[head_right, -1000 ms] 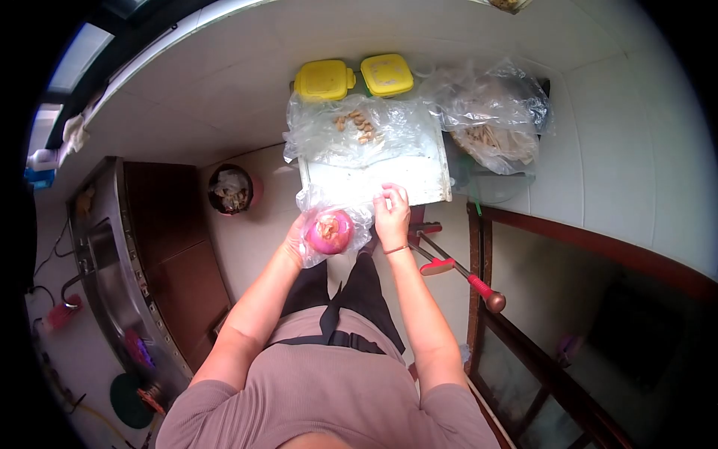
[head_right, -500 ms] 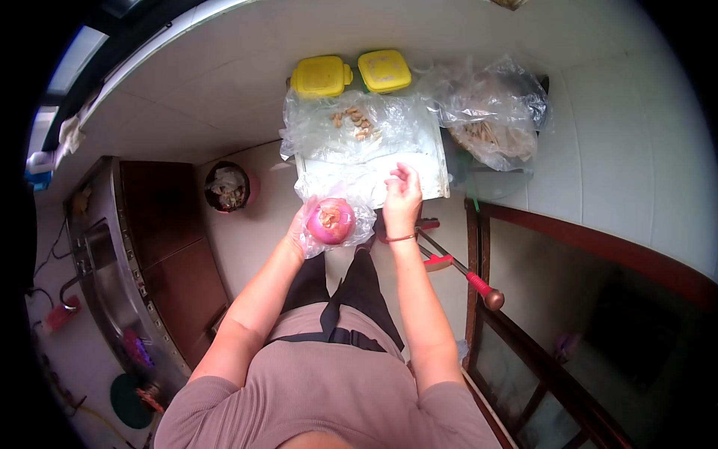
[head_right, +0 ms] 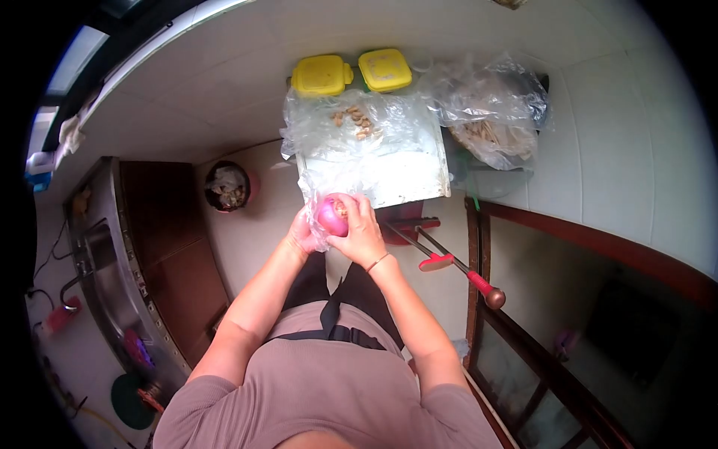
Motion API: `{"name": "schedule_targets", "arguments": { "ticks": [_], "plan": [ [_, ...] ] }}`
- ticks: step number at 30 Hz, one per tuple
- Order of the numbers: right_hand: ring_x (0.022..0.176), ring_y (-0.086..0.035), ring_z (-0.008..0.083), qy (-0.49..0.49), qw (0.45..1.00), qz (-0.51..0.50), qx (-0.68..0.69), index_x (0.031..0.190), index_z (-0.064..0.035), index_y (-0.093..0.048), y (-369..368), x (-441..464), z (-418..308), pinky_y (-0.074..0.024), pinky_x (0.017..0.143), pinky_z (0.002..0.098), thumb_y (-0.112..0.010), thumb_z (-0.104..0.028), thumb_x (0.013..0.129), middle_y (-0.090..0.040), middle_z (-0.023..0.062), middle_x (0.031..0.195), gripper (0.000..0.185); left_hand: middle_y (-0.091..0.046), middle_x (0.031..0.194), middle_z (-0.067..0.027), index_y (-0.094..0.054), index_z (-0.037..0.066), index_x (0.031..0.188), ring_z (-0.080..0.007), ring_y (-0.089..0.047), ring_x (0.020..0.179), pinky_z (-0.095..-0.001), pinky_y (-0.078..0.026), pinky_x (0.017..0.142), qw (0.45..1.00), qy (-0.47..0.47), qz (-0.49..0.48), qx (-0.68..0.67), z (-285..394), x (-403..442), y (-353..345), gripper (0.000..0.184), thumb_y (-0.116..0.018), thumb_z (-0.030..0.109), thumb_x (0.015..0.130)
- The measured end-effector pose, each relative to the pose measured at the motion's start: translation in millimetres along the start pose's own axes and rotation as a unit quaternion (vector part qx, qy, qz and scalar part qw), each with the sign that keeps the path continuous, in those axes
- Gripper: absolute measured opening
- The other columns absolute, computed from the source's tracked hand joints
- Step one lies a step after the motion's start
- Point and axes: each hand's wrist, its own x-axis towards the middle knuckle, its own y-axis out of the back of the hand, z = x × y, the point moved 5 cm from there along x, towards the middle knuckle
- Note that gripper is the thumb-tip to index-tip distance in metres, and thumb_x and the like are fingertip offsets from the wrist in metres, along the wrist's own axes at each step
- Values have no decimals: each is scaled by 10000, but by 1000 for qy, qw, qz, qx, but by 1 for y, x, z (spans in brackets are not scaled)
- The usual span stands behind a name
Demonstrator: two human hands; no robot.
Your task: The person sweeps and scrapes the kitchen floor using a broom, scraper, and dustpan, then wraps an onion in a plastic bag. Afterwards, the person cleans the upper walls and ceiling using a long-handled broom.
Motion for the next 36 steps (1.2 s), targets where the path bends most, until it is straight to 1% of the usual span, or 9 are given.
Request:
{"name": "schedule_targets", "arguments": {
  "ticks": [5, 10, 14, 17, 22, 24, 26, 29, 36],
  "plan": [
    [1083, -468, 274, -42, 975, -30, 216, 1204, -72, -439, -2, 2, 37, -388, 955, 364, -777, -179, 529, -450, 144, 1129, 763, -512, 1208, -164, -458, 10, 1217, -296, -515, 1099, -443, -413, 949, 997, 26, -6, 72, 5, -13, -1, 420, -380, 292, 916],
    [1098, -462, 264, -14, 982, 36, 183, 1209, -48, -419, -2, -8, 32, -366, 975, 353, -791, -203, 545, -451, 137, 1145, 777, -525, 1187, -165, -449, 13, 1229, -285, -528, 1081, -427, -416, 947, 995, -16, 21, 96, 8, 4, 4, 388, -362, 225, 916],
    [1180, -401, 221, -64, 898, 47, 432, 1295, -11, -317, -20, -13, 49, -303, 1013, 344, -754, -234, 679, -410, 122, 1275, 788, -551, 1145, -171, -451, 2, 1230, -276, -553, 1044, -412, -427, 934, 998, 5, -61, 34, 3, 7, -25, 383, -349, 173, 903],
    [1199, -389, 216, -185, 747, 12, 638, 1293, 8, -341, -16, -10, 52, -275, 1034, 357, -665, -180, 757, -435, 107, 1269, 654, -560, 1123, -186, -467, -18, 1198, -291, -568, 1017, -420, -448, 905, 997, 1, -1, 71, -1, 9, -21, 378, -332, 173, 901],
    [1152, -445, 214, -160, 785, -53, 596, 1255, 0, -414, 0, -2, 47, -311, 1013, 347, -679, -197, 742, -496, 102, 1209, 610, -558, 1132, -190, -472, -47, 1171, -303, -556, 1038, -432, -434, 923, 998, -39, 27, 46, 4, 3, -12, 390, -327, 206, 913],
    [1126, -472, 220, -202, 703, -67, 679, 1250, 0, -415, -3, -6, 58, -349, 989, 357, -689, -222, 738, -497, 104, 1207, 622, -556, 1134, -194, -470, -34, 1179, -309, -550, 1046, -444, -423, 934, 999, -40, 15, 15, 9, -1, -18, 390, -331, 219, 917],
    [1109, -487, 240, -188, 674, -76, 710, 1247, -6, -419, -2, -9, 62, -373, 976, 385, -720, -261, 716, -498, 115, 1204, 661, -555, 1136, -198, -469, -21, 1187, -316, -545, 1053, -455, -412, 945, 999, -42, 5, -15, 16, -11, -28, 390, -334, 231, 922],
    [1121, -474, 305, -184, 542, -63, 817, 1260, -10, -398, -2, -20, 70, -359, 989, 441, -740, -342, 684, -488, 147, 1216, 747, -527, 1174, -209, -475, 29, 1197, -341, -516, 1086, -507, -394, 945, 1000, -14, -10, -5, 29, -18, -18, 369, -365, 255, 926],
    [1122, -465, 340, -170, 494, -55, 851, 1277, -41, -383, 16, -19, 73, -359, 987, 472, -763, -418, 632, -461, 178, 1235, 838, -526, 1173, -202, -469, 24, 1188, -330, -533, 1055, -501, -412, 926, 999, 16, -19, 21, 42, -24, -15, 356, -372, 249, 929]
  ]
}}
